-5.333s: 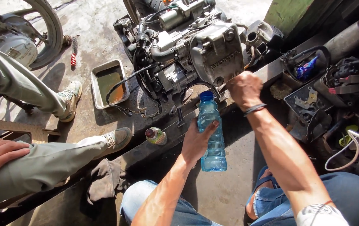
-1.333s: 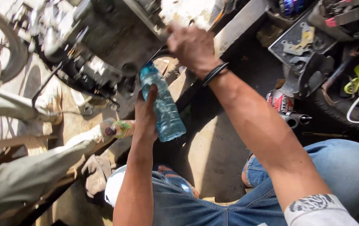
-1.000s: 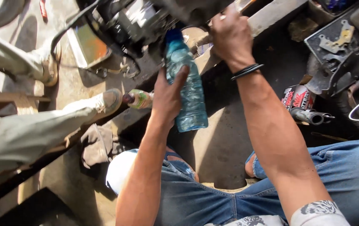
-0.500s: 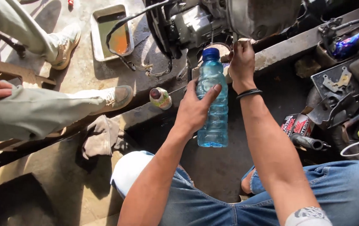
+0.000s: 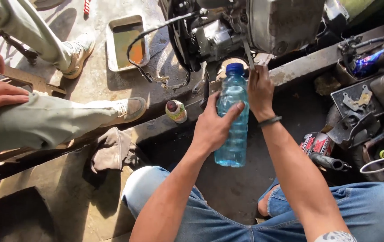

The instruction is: Rinsing and scrubbing a motorcycle engine part using water from a bottle and a small tool

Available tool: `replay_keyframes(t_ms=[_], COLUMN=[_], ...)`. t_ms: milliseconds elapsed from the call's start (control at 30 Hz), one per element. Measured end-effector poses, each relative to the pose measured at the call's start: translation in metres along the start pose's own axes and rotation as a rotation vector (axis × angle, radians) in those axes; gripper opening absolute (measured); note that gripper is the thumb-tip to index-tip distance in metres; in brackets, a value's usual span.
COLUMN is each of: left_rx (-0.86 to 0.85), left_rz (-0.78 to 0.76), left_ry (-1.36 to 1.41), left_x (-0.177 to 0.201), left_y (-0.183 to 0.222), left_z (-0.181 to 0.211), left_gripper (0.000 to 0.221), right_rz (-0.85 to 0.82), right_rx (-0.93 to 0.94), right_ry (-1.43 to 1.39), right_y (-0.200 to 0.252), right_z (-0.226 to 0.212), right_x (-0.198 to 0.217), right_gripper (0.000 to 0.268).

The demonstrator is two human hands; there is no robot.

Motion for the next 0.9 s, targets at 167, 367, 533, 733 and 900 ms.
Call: replay_keyframes(t_ms=[167,367,533,733,900], left_rx=[-0.066,-0.105,-0.129,-0.110,-0.085], left_rz=[0.000,-0.001,-0.008,-0.028,0.011], left_ry=[-0.099,-0.056,-0.042,-0.174,-0.465], left_x=[0.024,0.035,0.036,0.048,0.079], left_y=[0.023,0.005,0.002,0.007,0.017], left_z=[0.026,0.021,0.023,0.042,0.072], left_gripper=[0.088,0.084,0.085,0.081,0.076], right_rz=[0.109,0.292,0.305,0.214,0.280], right_rx=[0.167,0.328,0.279,0.132,0.151], right_ry=[-0.137,0.103,0.194,0.054,-0.145], right_y=[0.042,0.000,-0.012,-0.007,0.007], right_z=[-0.019,-0.058,-0.072,-0.067,-0.105], right_x=[0.011,0.009,0.004,-0.006,0.003], right_gripper=[0.014,0.010,0.018,0.023,0.011])
Point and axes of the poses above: each hand's wrist, its own y-axis away from the middle knuckle, its own x-axis out of the back of the hand, z = x × y, the point moved 8 cm from there along -y, towards the middle knuckle, and after that the axes turned 3 degrees about z, right-handed, at the moved point
